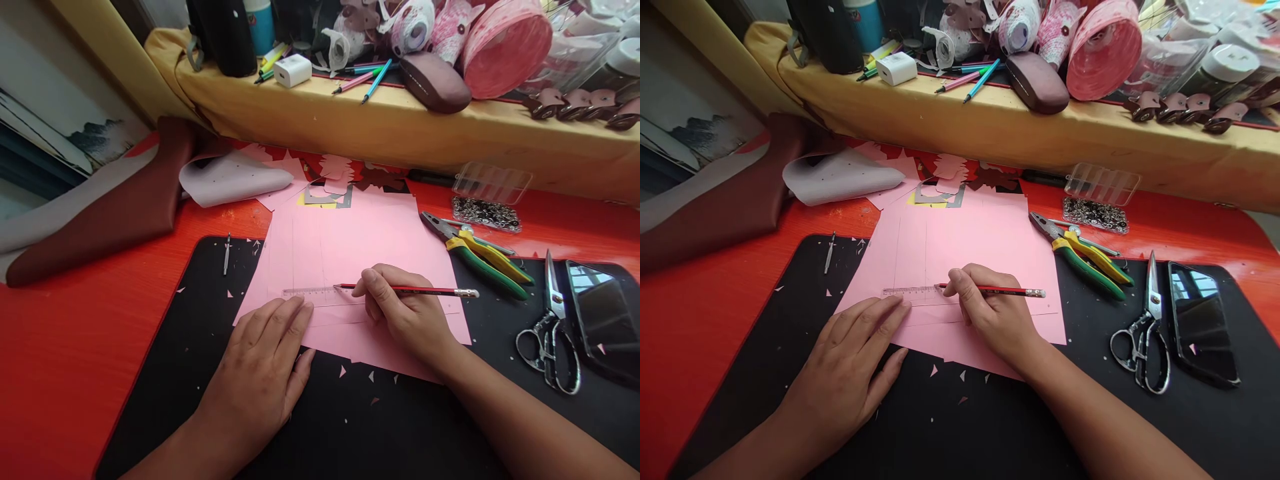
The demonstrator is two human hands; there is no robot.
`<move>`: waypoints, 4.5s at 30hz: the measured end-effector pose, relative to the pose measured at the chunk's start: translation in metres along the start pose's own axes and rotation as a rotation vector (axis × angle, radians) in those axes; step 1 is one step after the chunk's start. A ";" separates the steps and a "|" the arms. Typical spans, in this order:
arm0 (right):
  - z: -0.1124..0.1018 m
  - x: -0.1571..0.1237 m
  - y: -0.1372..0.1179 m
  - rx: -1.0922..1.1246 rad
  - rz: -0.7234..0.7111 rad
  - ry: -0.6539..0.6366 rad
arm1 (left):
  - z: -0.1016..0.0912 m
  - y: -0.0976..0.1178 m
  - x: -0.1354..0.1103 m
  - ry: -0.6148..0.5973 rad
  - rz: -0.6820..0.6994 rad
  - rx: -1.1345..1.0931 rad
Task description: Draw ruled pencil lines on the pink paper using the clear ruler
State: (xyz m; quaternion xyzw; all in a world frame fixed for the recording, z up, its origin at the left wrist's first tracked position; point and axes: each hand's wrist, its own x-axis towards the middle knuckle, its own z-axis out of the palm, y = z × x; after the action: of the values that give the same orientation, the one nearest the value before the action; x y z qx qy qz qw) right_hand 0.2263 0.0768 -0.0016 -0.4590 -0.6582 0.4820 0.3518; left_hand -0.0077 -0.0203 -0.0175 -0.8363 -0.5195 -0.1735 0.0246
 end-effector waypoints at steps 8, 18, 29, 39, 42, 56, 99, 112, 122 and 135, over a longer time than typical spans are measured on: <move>0.000 0.002 0.000 -0.018 -0.024 -0.007 | 0.001 0.001 -0.001 0.006 -0.015 -0.016; 0.002 -0.001 0.001 0.071 -0.021 0.028 | 0.003 -0.002 -0.003 0.019 0.004 -0.017; 0.004 -0.003 0.000 0.057 -0.067 0.103 | 0.006 -0.001 -0.004 0.068 0.009 -0.002; 0.003 -0.002 0.001 0.039 -0.092 0.131 | 0.001 -0.001 -0.002 0.103 0.050 -0.037; 0.004 -0.002 0.000 0.039 -0.084 0.136 | -0.001 0.000 -0.002 0.100 0.051 -0.084; 0.004 -0.003 -0.002 0.021 -0.082 0.120 | -0.001 0.000 -0.003 0.061 0.040 -0.139; 0.006 -0.004 0.004 0.032 -0.093 0.126 | -0.002 0.002 -0.003 0.065 0.094 -0.176; 0.006 -0.003 0.004 0.037 -0.093 0.075 | -0.002 0.004 -0.004 0.054 0.099 -0.147; 0.005 -0.003 0.001 0.018 -0.089 0.086 | -0.005 0.003 -0.003 0.085 0.080 -0.197; 0.006 -0.002 0.001 0.024 -0.093 0.080 | -0.004 0.004 -0.004 0.075 0.081 -0.131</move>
State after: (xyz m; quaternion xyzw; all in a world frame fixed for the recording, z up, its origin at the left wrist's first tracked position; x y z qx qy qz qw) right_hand 0.2219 0.0733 -0.0043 -0.4424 -0.6586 0.4541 0.4054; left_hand -0.0071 -0.0260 -0.0144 -0.8494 -0.4716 -0.2369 -0.0037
